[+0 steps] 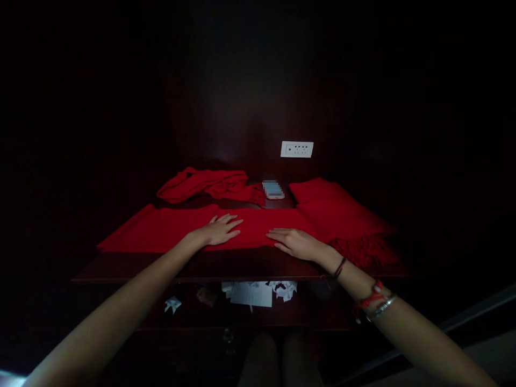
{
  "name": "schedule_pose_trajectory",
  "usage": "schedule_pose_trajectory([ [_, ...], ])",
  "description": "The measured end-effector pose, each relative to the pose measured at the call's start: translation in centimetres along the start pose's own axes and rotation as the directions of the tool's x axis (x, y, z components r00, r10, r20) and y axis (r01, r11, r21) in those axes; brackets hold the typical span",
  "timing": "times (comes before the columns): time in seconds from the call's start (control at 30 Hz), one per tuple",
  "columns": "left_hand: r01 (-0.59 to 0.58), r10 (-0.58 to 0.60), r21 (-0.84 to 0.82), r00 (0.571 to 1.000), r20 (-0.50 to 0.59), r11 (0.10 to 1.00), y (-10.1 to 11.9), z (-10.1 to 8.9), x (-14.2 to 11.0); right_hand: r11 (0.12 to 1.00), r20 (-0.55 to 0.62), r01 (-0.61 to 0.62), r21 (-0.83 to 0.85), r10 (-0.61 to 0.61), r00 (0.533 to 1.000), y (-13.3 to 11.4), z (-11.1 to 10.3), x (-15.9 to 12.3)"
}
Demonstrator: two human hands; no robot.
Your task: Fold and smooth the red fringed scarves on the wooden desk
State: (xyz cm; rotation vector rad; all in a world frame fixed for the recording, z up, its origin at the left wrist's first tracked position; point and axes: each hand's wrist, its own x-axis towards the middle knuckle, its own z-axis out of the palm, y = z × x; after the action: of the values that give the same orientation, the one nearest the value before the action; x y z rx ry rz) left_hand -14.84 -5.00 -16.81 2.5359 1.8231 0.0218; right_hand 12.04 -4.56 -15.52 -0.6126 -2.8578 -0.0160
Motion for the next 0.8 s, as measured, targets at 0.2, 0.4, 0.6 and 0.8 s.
schedule_pose_trajectory([
  [0.2,-0.017,0.016,-0.028,1.0,-0.027,0.999,1.6,0.5,0.8,0.997,0.018,0.054,0.059,-0.055,0.998,-0.6,0.8,0.4],
  [0.4,-0.059,0.067,0.044,0.976,-0.205,0.997,0.5,-0.6,-0.5,0.988,0.085,-0.038,0.149,0.025,0.996,0.5,-0.2,-0.8],
  [0.6,0.226,-0.241,-0.084,0.904,-0.353,0.97,-5.5,-2.3,-3.4,0.969,0.01,-0.203,0.138,0.204,0.979,-1.9,-0.4,6.9],
  [0.8,0.481,-0.487,-0.081,0.847,-0.213,0.873,-13.0,-0.6,-7.0,0.964,0.118,-0.2,0.174,0.181,0.976,-7.1,2.5,16.3],
])
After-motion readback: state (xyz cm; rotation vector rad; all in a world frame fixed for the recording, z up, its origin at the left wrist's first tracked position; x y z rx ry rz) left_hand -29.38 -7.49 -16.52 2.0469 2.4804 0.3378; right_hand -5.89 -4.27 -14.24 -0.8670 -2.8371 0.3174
